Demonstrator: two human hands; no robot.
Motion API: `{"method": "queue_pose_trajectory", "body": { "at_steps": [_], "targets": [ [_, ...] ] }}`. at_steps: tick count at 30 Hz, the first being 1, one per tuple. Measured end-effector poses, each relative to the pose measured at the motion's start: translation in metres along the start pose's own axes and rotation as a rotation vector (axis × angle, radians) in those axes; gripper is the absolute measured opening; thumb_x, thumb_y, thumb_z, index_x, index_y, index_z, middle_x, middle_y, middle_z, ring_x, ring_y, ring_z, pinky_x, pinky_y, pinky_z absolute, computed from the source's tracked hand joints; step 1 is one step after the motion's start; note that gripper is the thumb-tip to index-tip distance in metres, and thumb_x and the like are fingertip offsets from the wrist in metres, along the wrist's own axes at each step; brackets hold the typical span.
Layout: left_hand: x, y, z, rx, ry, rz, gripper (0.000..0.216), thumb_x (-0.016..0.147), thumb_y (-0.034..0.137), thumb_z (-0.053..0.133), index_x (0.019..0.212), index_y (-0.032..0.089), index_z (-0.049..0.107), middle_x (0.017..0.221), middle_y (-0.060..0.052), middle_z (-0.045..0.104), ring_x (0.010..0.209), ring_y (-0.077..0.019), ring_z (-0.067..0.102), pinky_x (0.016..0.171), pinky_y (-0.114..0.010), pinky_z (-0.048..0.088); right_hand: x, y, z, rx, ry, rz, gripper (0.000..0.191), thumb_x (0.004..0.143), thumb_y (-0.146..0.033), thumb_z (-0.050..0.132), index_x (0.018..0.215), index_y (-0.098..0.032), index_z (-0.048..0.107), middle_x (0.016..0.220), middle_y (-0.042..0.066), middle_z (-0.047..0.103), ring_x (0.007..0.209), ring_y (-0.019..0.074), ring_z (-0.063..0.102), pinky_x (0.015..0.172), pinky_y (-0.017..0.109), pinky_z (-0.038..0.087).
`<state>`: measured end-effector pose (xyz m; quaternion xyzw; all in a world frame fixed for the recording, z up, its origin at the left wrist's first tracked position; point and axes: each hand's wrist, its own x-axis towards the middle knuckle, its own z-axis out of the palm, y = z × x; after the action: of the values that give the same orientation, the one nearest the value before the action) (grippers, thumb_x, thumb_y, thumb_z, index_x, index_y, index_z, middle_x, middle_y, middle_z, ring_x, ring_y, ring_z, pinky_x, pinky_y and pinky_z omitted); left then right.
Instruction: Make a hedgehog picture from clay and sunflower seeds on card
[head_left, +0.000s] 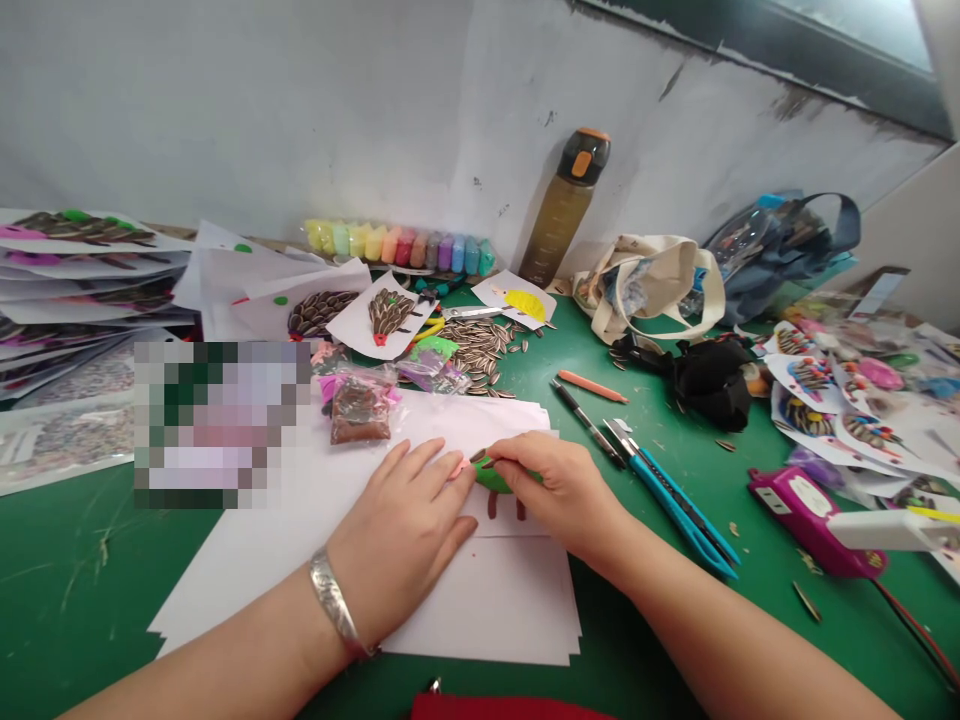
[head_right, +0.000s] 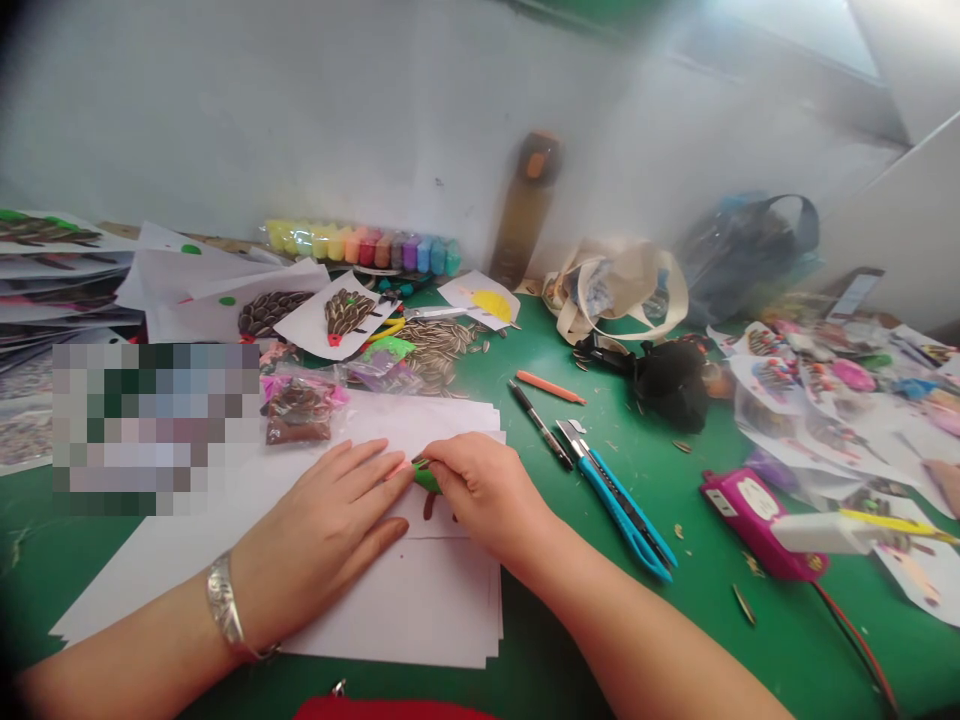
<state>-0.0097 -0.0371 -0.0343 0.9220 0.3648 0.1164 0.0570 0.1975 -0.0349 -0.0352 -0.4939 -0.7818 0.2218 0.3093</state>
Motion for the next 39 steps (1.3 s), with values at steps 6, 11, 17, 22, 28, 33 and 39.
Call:
{"method": "queue_pose_trajectory", "body": {
  "at_steps": [6, 11, 17, 22, 28, 33, 39],
  "targets": [
    [0.001, -0.001, 0.001, 0.009, 0.008, 0.005, 0.035, 0.091, 0.028, 0.052, 0.123, 0.014, 0.058, 0.126, -0.011, 0.061, 0.124, -0.0333, 0.047, 0.103, -0.057, 0.037, 0.002, 0.001, 0.004, -0.096, 0.04, -0.098, 0.016, 0.091, -0.016, 0.054, 0.092, -0.019, 0.069, 0.086, 0.006, 0.066, 0.081, 0.017, 0.059, 0.074, 0.029, 0.047],
    [0.001, 0.0, 0.001, 0.011, 0.017, 0.01, 0.035, 0.091, 0.027, 0.053, 0.122, 0.014, 0.059, 0.124, -0.012, 0.061, 0.122, -0.0336, 0.048, 0.103, -0.057, 0.037, 0.004, 0.001, 0.007, -0.154, 0.04, -0.111, 0.017, 0.09, -0.016, 0.054, 0.085, -0.019, 0.07, 0.083, 0.006, 0.063, 0.08, 0.0176, 0.055, 0.074, 0.032, 0.044],
    [0.0, 0.0, 0.001, 0.016, 0.016, 0.01, 0.035, 0.091, 0.027, 0.053, 0.122, 0.013, 0.058, 0.124, -0.013, 0.061, 0.122, -0.0335, 0.048, 0.103, -0.057, 0.036, 0.002, 0.002, 0.01, -0.213, 0.04, -0.159, 0.02, 0.09, -0.016, 0.055, 0.076, -0.018, 0.069, 0.08, 0.005, 0.062, 0.078, 0.0171, 0.053, 0.075, 0.032, 0.04],
    [0.001, 0.001, 0.002, 0.014, 0.003, 0.005, 0.034, 0.091, 0.027, 0.051, 0.122, 0.014, 0.058, 0.124, -0.013, 0.061, 0.122, -0.0331, 0.047, 0.104, -0.057, 0.036, 0.003, 0.004, 0.013, -0.213, 0.028, -0.183, 0.021, 0.09, -0.015, 0.055, 0.073, -0.019, 0.068, 0.079, 0.004, 0.062, 0.078, 0.0169, 0.051, 0.075, 0.03, 0.039],
    [0.002, 0.001, 0.001, 0.004, -0.018, -0.01, 0.035, 0.091, 0.027, 0.051, 0.122, 0.012, 0.059, 0.123, -0.012, 0.062, 0.122, -0.0337, 0.047, 0.104, -0.057, 0.035, 0.006, 0.003, 0.016, -0.223, -0.027, -0.17, 0.021, 0.091, -0.016, 0.054, 0.077, -0.019, 0.069, 0.076, 0.004, 0.063, 0.077, 0.0168, 0.05, 0.074, 0.03, 0.038],
    [0.002, 0.001, 0.001, 0.009, -0.022, -0.019, 0.035, 0.093, 0.027, 0.049, 0.123, 0.013, 0.058, 0.125, -0.011, 0.061, 0.124, -0.0335, 0.046, 0.105, -0.057, 0.033, 0.004, 0.002, 0.008, -0.248, 0.003, -0.118, 0.018, 0.091, -0.022, 0.054, 0.083, -0.021, 0.07, 0.082, 0.004, 0.065, 0.08, 0.0174, 0.051, 0.076, 0.032, 0.036],
    [0.001, 0.001, 0.001, 0.011, -0.04, -0.017, 0.036, 0.093, 0.028, 0.048, 0.126, 0.015, 0.056, 0.13, -0.011, 0.058, 0.125, -0.0327, 0.045, 0.105, -0.056, 0.033, 0.001, 0.001, 0.001, -0.297, -0.003, -0.063, 0.025, 0.092, -0.02, 0.051, 0.073, -0.019, 0.067, 0.076, 0.004, 0.062, 0.076, 0.0161, 0.05, 0.072, 0.031, 0.033]
  ]
}}
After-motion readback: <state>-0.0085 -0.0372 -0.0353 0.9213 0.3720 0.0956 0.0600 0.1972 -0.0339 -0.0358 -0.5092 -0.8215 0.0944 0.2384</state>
